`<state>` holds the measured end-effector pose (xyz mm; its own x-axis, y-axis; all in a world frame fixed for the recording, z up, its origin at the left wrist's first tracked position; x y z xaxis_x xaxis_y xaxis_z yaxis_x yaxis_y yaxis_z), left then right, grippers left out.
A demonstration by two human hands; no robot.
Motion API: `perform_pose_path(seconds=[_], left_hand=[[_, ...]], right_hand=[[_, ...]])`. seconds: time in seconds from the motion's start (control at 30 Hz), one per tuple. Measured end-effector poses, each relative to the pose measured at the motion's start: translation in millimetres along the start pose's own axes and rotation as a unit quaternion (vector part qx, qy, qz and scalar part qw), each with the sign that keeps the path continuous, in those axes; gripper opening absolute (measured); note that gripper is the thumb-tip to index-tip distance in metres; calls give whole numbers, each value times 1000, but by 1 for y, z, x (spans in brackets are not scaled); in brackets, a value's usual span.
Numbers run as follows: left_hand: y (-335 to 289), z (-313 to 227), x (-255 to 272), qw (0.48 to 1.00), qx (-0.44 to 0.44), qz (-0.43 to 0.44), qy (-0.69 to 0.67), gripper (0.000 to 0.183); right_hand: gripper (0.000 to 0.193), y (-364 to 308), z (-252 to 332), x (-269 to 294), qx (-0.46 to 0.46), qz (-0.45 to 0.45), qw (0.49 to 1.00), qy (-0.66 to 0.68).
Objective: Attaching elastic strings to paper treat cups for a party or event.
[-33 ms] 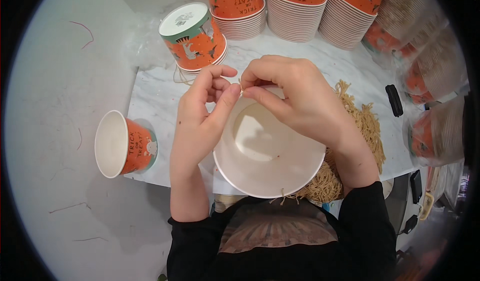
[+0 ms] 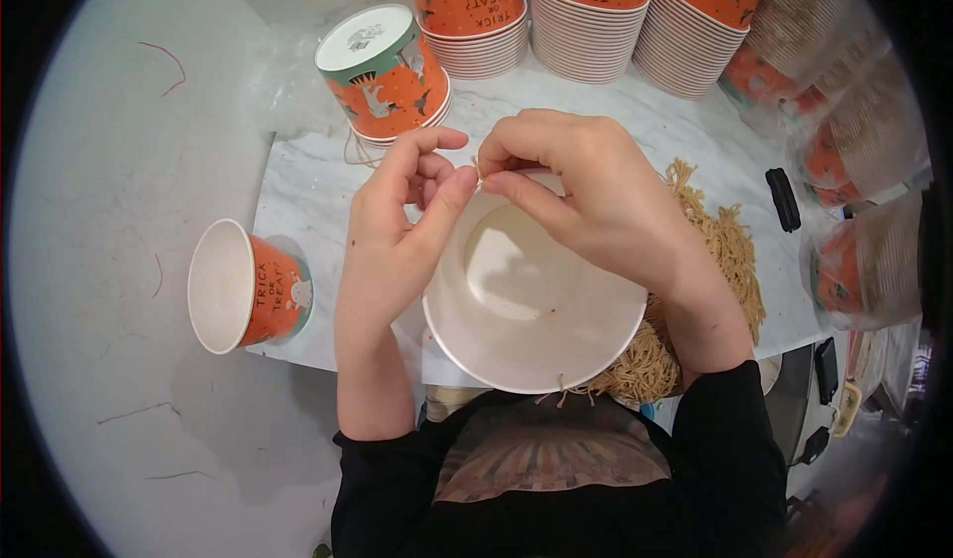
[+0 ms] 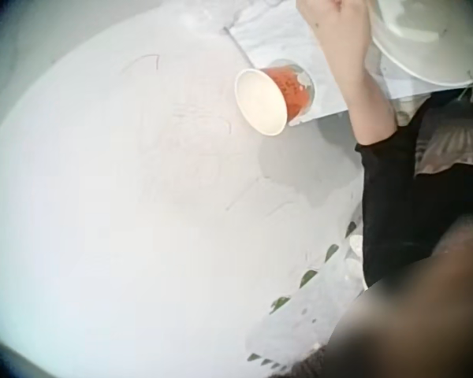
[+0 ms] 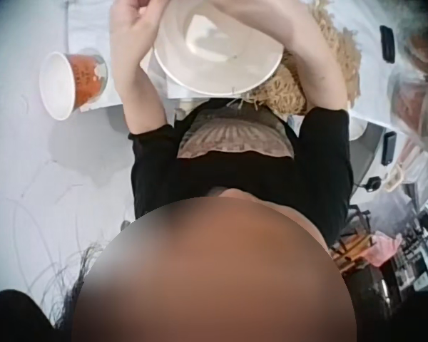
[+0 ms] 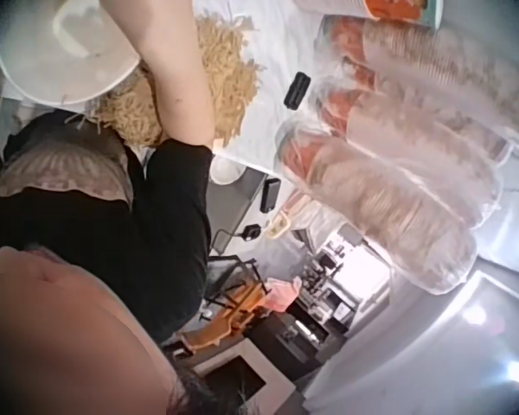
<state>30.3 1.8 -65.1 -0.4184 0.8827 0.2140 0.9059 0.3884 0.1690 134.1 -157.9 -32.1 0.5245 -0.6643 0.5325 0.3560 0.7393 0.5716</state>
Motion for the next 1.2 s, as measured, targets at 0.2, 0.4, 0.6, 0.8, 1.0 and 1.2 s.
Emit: perform_pose_path(seconds=[0.2,0.4,0.6,0.8,1.0,1.2], left_hand=[[-3,-15,33,990,113,57,58,14],[1,-28,25,990,77,88,-73,16],[27,11,15,972,119,60,-195,17],[29,38,16,911,167,74,-370,12],[24,44,11,924,222,76,-302,12],[17,36,0,948,149,27,-280,15]], right_hand=[[10,2,-4,-2,23,11,999,-44],[9,3,-6,-5,39,18,997,-65],[8,4,-10,-7,29,18,997,-70],[9,4,-21,-16,51,-19,998,-20],[10,11,-27,-14,1,-48,991,125],[9,10,-32,-6,-120,-33,966,226]])
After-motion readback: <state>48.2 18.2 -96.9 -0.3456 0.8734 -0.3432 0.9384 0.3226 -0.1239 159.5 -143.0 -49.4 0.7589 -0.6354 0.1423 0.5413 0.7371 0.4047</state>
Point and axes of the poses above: each hand's wrist, its own y-axis towards the middle knuckle, its own x-axis out of the back of the hand, z = x × y, the point moved 1 cm from there along y, towards the middle knuckle, and after that the axes turned 9 degrees about x, right-handed, at the moved point
